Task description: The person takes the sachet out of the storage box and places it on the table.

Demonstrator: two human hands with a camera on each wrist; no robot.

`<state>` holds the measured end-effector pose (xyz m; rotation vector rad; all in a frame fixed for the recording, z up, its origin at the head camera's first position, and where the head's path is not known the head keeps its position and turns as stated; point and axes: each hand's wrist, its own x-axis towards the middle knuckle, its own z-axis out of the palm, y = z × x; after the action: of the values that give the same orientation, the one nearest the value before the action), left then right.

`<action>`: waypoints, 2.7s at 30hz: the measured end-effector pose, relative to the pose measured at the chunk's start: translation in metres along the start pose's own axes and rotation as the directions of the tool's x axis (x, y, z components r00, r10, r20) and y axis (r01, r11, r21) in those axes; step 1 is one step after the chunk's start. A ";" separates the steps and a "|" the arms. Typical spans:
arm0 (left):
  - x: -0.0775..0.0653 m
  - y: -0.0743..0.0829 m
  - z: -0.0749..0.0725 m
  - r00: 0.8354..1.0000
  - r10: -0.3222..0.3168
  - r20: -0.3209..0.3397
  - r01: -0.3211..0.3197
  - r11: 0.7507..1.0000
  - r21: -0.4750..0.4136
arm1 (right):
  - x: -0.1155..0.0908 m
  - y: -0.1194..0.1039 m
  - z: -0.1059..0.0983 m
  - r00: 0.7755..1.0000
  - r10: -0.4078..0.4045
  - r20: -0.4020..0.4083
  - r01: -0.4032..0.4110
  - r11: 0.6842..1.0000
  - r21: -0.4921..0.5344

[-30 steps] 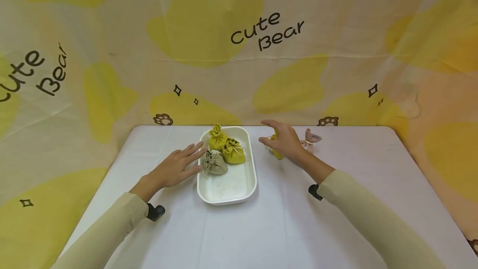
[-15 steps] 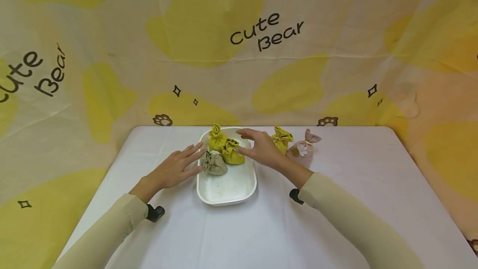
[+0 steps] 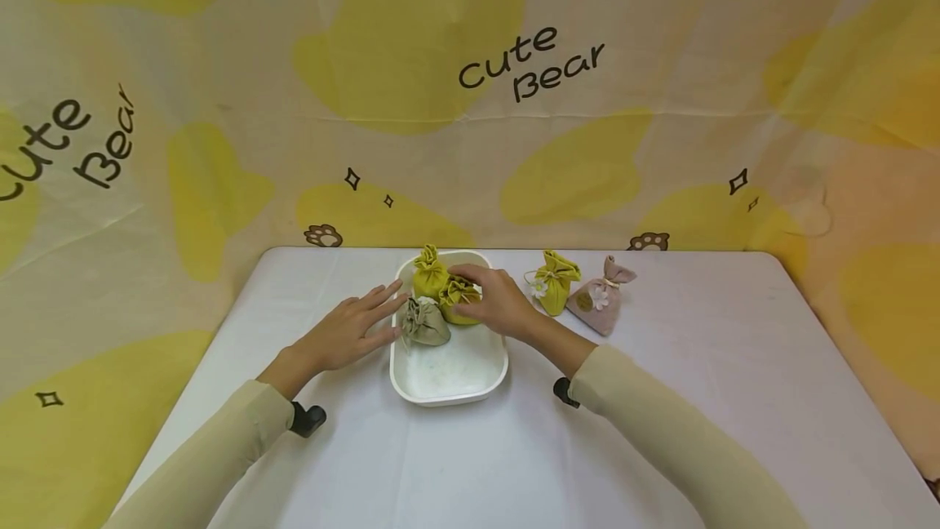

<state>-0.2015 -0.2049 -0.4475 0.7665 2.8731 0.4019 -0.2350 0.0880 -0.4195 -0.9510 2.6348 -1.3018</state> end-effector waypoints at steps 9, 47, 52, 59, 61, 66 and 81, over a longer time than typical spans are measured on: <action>0.001 0.001 0.001 1.000 -0.002 -0.002 0.002 1.000 -0.004 | 0.001 0.000 0.004 0.996 0.035 0.087 -0.028 0.996 -0.082; 0.000 0.003 -0.001 1.000 0.015 -0.019 -0.015 1.000 -0.015 | -0.005 -0.006 -0.020 0.995 -0.074 -0.071 0.064 0.989 -0.133; -0.001 0.003 -0.001 0.999 0.022 -0.028 -0.022 1.000 0.000 | -0.004 -0.011 -0.032 0.990 -0.070 -0.118 0.054 0.990 -0.132; -0.001 0.003 0.000 1.000 0.013 -0.019 -0.013 1.000 -0.003 | -0.005 -0.018 -0.049 0.989 -0.023 -0.149 0.010 0.996 -0.087; -0.001 0.004 0.000 1.000 0.012 -0.016 -0.012 1.000 -0.004 | -0.006 -0.019 -0.054 0.986 -0.023 -0.165 0.007 0.995 -0.096; -0.001 0.004 0.000 1.000 0.011 -0.018 -0.011 1.000 -0.015 | -0.009 -0.019 -0.065 0.977 -0.047 -0.208 0.020 0.991 -0.131; -0.001 0.004 0.001 1.000 -0.007 -0.008 0.007 1.000 -0.024 | -0.023 0.001 -0.081 0.957 0.052 -0.285 -0.100 0.982 -0.159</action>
<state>-0.1989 -0.2022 -0.4470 0.7520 2.8727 0.4383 -0.2414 0.1582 -0.3737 -0.7186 3.0071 -1.2939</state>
